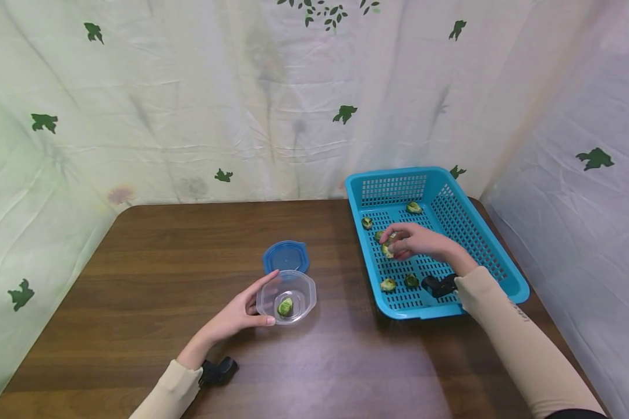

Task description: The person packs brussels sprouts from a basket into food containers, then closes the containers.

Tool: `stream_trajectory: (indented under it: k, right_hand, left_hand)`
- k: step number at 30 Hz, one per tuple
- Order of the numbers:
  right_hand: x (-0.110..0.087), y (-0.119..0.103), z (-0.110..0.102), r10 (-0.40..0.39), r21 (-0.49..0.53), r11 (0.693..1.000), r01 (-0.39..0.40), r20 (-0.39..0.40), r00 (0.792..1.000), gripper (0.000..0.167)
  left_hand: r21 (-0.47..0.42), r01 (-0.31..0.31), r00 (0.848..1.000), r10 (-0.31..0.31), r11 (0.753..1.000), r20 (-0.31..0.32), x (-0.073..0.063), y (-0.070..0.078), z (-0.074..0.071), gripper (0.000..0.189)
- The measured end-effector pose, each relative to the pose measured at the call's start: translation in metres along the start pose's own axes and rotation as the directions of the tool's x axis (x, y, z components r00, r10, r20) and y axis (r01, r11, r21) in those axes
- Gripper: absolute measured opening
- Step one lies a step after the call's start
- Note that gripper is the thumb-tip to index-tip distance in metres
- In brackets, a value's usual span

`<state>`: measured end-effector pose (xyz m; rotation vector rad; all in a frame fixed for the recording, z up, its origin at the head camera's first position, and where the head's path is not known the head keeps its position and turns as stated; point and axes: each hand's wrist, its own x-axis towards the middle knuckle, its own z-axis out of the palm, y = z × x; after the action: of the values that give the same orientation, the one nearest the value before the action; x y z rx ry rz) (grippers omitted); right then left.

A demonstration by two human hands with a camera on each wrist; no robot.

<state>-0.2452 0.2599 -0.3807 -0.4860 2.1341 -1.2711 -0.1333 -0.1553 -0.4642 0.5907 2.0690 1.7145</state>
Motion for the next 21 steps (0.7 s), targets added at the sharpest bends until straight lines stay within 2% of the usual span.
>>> stream_trajectory:
  k: [9, 16, 21]
  right_hand:
    - [-0.007, -0.013, 0.005, -0.046, 0.02, 0.999, 0.047, -0.042, 0.998, 0.026]
    - [-0.009, -0.024, 0.012, -0.114, -0.008, 0.993, 0.114, -0.046, 0.992, 0.025]
    - [-0.008, -0.035, 0.02, -0.135, -0.007, 0.991, 0.134, -0.036, 0.99, 0.025]
  left_hand:
    - [0.029, -0.002, 1.0, 0.002, 1.0, -0.007, 0.0, 0.0, 0.001, 0.085]
    - [0.04, -0.002, 1.0, 0.003, 0.999, -0.011, 0.0, 0.001, 0.001, 0.084]
    - [0.038, 0.0, 1.0, 0.001, 0.999, -0.012, 0.0, 0.001, 0.001, 0.084]
